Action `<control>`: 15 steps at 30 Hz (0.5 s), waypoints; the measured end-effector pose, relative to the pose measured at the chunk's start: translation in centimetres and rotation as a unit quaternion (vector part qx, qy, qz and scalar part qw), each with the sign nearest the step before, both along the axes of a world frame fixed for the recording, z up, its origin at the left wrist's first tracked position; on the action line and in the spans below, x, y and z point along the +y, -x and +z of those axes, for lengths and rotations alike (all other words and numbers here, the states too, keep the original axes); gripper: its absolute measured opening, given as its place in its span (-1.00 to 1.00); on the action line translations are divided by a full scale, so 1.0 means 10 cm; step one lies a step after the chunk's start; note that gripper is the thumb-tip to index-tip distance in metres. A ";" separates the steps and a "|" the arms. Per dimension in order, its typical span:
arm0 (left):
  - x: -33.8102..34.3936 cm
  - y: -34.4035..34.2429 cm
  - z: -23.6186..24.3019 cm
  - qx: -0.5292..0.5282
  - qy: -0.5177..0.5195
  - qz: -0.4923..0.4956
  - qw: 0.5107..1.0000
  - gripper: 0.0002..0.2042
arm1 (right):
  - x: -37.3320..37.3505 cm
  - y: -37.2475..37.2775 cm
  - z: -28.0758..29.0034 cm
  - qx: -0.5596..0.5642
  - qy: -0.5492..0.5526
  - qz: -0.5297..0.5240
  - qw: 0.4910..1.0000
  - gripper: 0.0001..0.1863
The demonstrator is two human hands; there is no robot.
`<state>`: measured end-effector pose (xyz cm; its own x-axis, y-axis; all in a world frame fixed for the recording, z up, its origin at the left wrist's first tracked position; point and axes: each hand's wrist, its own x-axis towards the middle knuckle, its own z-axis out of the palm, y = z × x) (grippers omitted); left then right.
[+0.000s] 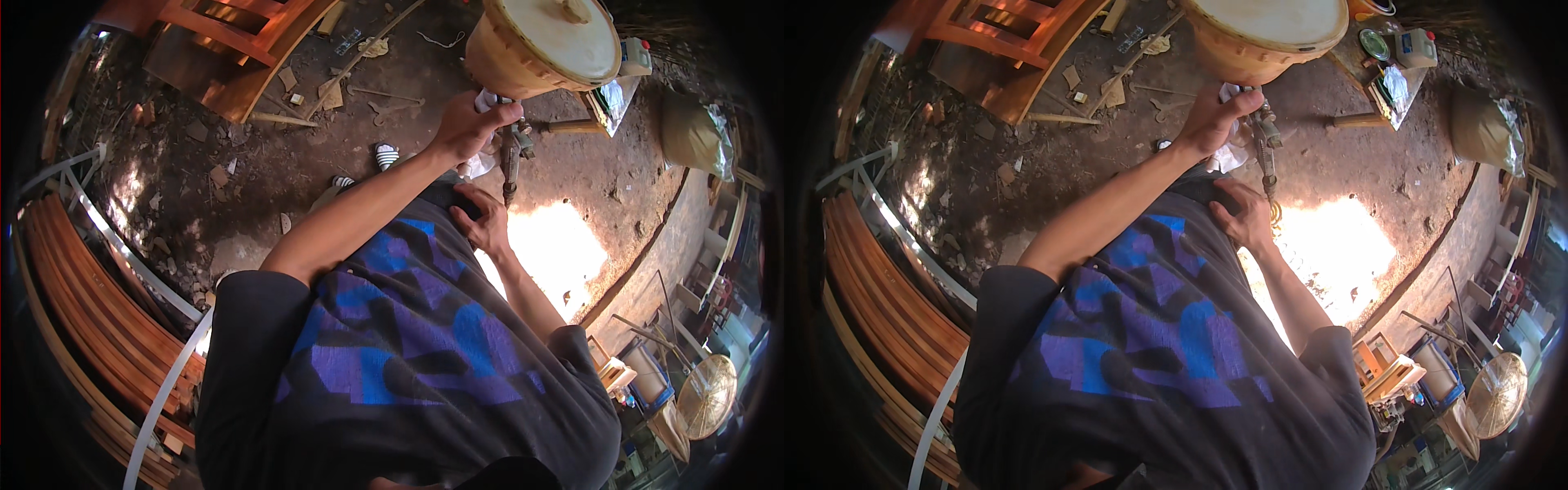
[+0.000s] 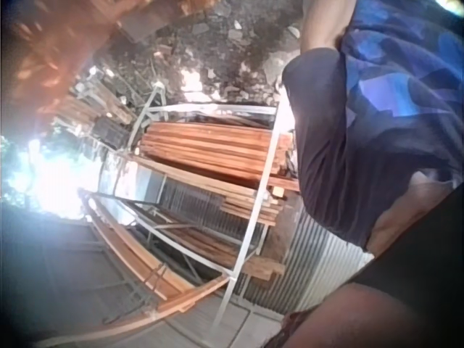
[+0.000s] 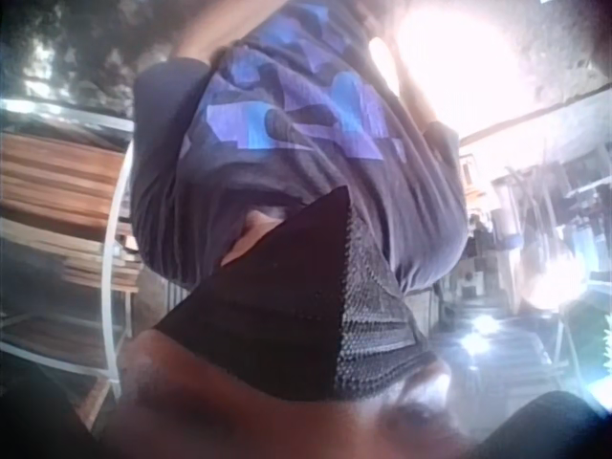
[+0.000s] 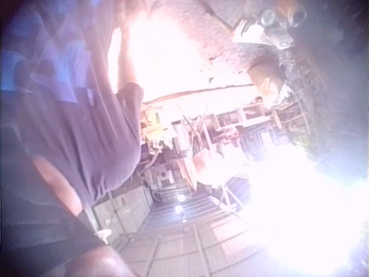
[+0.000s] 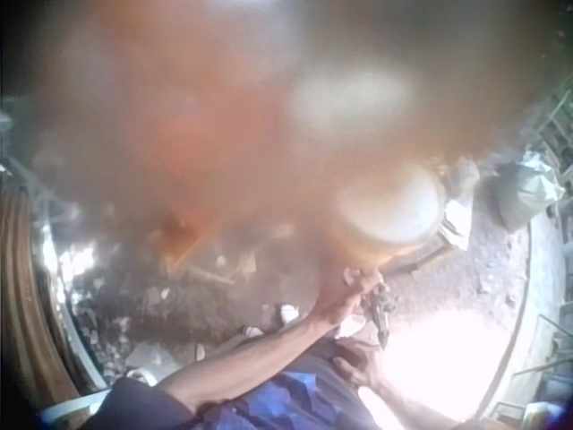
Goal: Finish a wooden chair using a spray gun.
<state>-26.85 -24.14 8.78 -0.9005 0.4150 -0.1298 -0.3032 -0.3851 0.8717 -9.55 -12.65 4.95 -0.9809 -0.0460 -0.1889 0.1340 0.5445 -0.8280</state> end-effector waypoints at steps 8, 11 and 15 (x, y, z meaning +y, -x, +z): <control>0.06 -0.02 0.11 -0.008 -0.007 -0.014 1.000 -0.62 | 0.08 -0.12 0.20 0.007 -0.032 -0.013 0.999 -0.54; 0.03 -0.01 0.19 -0.022 0.006 -0.046 0.999 -0.62 | 0.10 -0.22 0.30 0.060 -0.056 -0.060 0.995 -0.65; 0.09 -0.03 0.27 -0.009 0.015 -0.029 0.999 -0.62 | 0.24 -0.28 0.44 0.112 -0.107 -0.147 0.977 -0.77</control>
